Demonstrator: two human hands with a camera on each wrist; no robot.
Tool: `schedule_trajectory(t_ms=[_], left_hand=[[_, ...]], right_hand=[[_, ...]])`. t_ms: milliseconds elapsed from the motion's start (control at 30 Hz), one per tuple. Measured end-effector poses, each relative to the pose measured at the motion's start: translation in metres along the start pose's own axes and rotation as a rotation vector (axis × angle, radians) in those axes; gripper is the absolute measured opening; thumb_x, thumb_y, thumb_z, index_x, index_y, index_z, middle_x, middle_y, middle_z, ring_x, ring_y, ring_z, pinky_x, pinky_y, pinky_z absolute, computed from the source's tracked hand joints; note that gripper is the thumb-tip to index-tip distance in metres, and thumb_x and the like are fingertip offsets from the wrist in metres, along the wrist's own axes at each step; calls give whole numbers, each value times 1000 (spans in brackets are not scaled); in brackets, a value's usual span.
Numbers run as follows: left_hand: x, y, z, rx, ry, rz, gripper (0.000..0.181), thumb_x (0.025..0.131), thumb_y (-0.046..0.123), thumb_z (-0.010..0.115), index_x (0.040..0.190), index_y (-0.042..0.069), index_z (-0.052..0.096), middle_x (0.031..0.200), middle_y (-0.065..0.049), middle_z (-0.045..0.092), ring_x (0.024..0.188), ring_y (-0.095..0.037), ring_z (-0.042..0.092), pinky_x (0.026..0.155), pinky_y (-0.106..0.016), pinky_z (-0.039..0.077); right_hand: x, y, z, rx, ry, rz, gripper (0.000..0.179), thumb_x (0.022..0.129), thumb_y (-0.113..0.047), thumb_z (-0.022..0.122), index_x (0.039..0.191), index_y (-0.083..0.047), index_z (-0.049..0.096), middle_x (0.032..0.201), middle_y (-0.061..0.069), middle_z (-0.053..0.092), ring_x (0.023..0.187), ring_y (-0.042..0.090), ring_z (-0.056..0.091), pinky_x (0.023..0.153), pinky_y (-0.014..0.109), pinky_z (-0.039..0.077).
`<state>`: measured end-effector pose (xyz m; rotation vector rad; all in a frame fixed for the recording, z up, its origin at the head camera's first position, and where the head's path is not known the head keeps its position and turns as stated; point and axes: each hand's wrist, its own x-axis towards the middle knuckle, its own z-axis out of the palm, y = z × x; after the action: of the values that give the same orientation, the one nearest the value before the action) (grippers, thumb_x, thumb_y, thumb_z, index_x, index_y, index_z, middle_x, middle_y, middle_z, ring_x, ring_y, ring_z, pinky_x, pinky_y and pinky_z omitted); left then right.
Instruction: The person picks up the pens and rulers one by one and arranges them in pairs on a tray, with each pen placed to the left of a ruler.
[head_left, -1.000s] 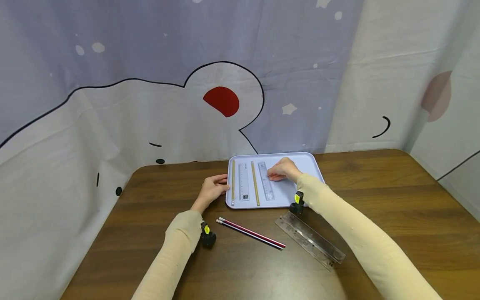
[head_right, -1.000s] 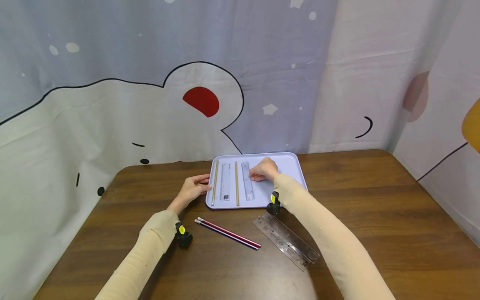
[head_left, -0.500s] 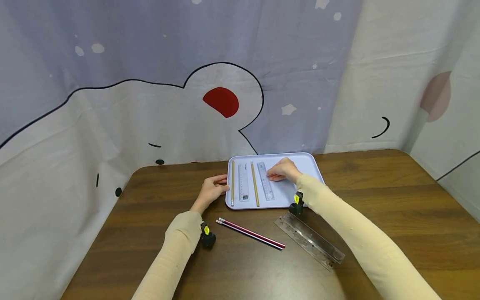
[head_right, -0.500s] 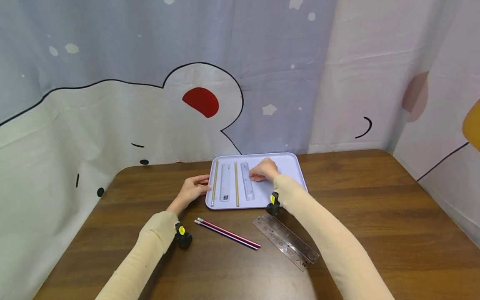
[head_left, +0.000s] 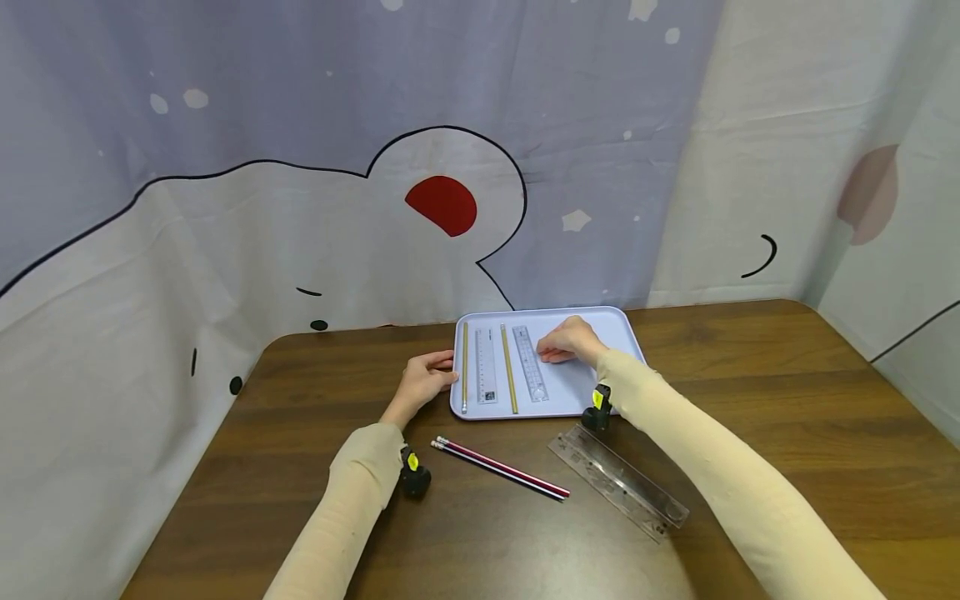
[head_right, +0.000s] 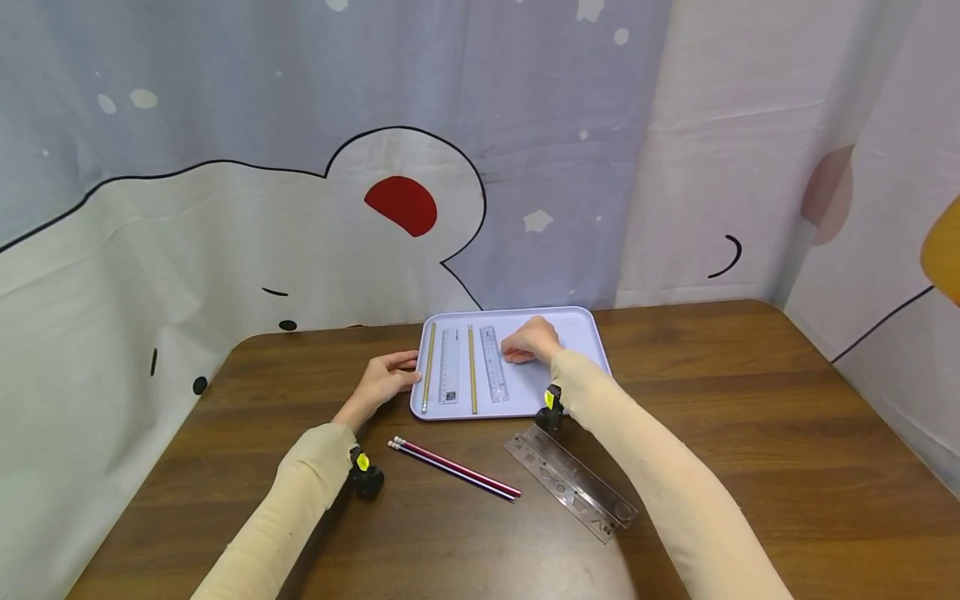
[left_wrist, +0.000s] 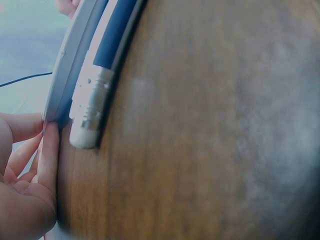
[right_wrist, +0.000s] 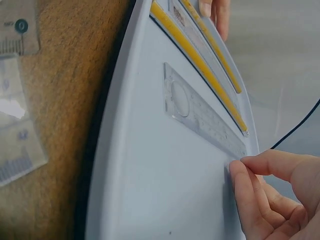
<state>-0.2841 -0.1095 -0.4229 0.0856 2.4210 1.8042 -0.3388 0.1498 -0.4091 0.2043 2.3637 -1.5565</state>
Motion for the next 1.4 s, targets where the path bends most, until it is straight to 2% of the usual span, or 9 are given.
schedule_trajectory(t_ms=[133, 333, 433, 700, 1067, 1167, 1400], left_hand=[[2, -2, 0, -3, 4, 1, 47, 80, -5, 60, 125, -7, 48, 119, -29, 55, 97, -28, 60, 81, -36, 54], [16, -18, 2, -6, 24, 3, 46, 79, -3, 63, 123, -2, 53, 117, -24, 58, 87, -16, 60, 78, -32, 55], [19, -23, 3, 0, 30, 17, 46, 79, -2, 63, 124, -1, 53, 117, -24, 58, 87, -14, 60, 78, -32, 55], [22, -25, 4, -7, 26, 21, 46, 79, -2, 63, 124, -1, 52, 118, -24, 58, 91, -19, 61, 80, -33, 55], [24, -26, 6, 2, 34, 23, 46, 79, -2, 64, 124, 0, 53, 116, -22, 59, 85, -13, 60, 77, -31, 56], [24, -26, 5, -3, 37, 23, 46, 78, -2, 64, 123, 0, 53, 116, -22, 59, 86, -13, 60, 77, -31, 56], [24, -28, 4, 9, 45, 18, 46, 78, -1, 64, 123, 1, 54, 116, -20, 60, 86, -12, 60, 78, -31, 56]], right_hand=[[-2, -1, -1, -5, -5, -2, 27, 74, -5, 67, 97, 9, 64, 65, 5, 68, 58, 11, 64, 70, 28, 57], [-6, -2, -3, -22, -29, -4, 27, 76, -6, 67, 98, 9, 64, 69, 6, 69, 59, 11, 64, 73, 29, 56], [-9, -2, -4, -27, -36, -13, 27, 76, -6, 67, 98, 9, 64, 70, 7, 69, 59, 11, 64, 73, 29, 56], [-11, 1, -6, -28, -62, -18, 29, 76, -6, 68, 100, 8, 64, 76, 11, 71, 61, 10, 65, 75, 29, 56], [-19, 6, -8, -65, -93, -8, 30, 75, -8, 69, 101, 7, 65, 87, 14, 71, 64, 10, 65, 74, 28, 56], [-22, 7, -8, -61, -105, -6, 30, 76, -8, 69, 101, 8, 64, 85, 13, 71, 63, 9, 64, 74, 28, 56], [-25, 10, -8, -29, -144, -10, 31, 78, -6, 66, 103, 12, 62, 68, 5, 69, 60, 8, 63, 70, 26, 57]])
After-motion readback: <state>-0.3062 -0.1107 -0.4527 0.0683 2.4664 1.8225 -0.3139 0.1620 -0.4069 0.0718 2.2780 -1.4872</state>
